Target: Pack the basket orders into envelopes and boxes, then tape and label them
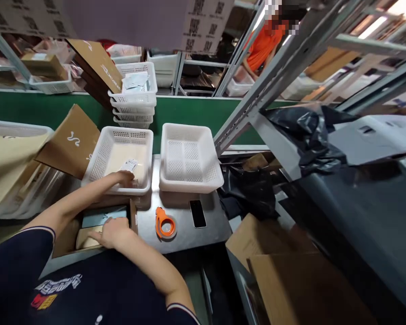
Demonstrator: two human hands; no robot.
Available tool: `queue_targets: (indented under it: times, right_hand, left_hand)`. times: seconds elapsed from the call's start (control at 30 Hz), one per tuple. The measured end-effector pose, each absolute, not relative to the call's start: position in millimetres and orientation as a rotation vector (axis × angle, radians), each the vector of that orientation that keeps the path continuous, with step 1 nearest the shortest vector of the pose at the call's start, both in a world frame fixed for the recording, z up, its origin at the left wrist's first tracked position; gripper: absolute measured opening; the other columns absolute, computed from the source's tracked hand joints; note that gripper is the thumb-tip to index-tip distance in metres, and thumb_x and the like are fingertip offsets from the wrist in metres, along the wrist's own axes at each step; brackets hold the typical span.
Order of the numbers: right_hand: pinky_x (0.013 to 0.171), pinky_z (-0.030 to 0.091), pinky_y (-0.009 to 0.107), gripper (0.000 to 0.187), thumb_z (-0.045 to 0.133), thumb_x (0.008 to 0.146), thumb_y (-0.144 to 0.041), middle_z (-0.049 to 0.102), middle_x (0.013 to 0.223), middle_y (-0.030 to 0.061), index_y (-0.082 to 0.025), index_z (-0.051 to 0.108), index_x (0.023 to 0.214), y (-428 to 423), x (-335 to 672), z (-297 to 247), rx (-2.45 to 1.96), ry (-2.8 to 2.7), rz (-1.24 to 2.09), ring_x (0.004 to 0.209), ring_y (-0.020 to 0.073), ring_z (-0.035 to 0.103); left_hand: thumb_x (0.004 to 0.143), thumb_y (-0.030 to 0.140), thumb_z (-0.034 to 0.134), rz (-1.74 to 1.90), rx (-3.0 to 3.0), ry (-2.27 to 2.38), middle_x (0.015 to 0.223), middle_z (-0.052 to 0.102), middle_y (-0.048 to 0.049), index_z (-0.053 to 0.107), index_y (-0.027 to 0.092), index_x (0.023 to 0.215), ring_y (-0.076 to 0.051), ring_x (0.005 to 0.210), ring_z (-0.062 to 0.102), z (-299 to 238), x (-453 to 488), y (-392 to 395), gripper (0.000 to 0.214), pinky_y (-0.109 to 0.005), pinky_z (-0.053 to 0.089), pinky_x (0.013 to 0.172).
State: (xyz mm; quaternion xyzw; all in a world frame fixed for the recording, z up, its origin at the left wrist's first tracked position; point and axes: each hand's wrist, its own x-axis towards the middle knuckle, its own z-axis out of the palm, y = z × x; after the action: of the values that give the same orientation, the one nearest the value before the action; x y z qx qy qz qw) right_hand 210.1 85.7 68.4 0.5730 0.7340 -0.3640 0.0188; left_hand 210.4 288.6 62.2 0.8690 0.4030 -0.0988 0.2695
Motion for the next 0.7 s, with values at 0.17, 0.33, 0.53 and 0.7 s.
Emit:
queue_targets:
  times: [0.17, 0.33, 0.53, 0.7]
  right_hand:
    - [0.111, 0.053, 0.042, 0.051, 0.06, 0.101, -0.057, 0.072, 0.138, 0.0088, -0.025, 0.066, 0.14, 26, 289, 86, 1.93, 2.704, -1.984, 0.128, 0.0261, 0.068]
    - [0.093, 0.061, 0.045, 0.048, 0.07, 0.089, -0.061, 0.082, 0.103, 0.0128, -0.018, 0.077, 0.109, -27, 356, 44, 3.524, 1.422, -2.024, 0.101, 0.0294, 0.077]
    - [0.089, 0.061, 0.045, 0.048, 0.076, 0.082, -0.059, 0.082, 0.097, 0.0123, -0.017, 0.076, 0.106, -50, 363, 16, 3.885, 1.01, -1.811, 0.095, 0.0294, 0.077]
    - [0.083, 0.062, 0.04, 0.044, 0.077, 0.081, -0.059, 0.081, 0.096, 0.011, -0.02, 0.078, 0.102, -14, 334, -5, 3.474, 1.154, -2.381, 0.094, 0.0277, 0.077]
  left_hand:
    - [0.088, 0.045, 0.063, 0.037, 2.307, 1.198, 0.08, 0.07, -0.0051, 0.067, 0.014, 0.08, -0.02, 0.08, 0.063, 102, 161, 279, 0.032, -0.031, 0.047, 0.075]
    - [0.091, 0.066, 0.056, 0.163, 2.025, 1.186, 0.069, 0.067, -0.0025, 0.064, 0.019, 0.071, -0.019, 0.068, 0.061, 110, 115, 193, 0.051, -0.028, 0.041, 0.062]
    - [0.095, 0.056, 0.045, 0.152, 1.836, 1.286, 0.068, 0.072, -0.0028, 0.077, 0.02, 0.108, -0.023, 0.066, 0.068, 81, 112, 118, 0.05, -0.03, 0.045, 0.066]
    - [0.091, 0.062, 0.054, 0.642, 1.62, 1.589, 0.074, 0.071, -0.0028, 0.076, 0.018, 0.104, -0.021, 0.07, 0.066, 69, 14, 128, 0.051, -0.031, 0.053, 0.072]
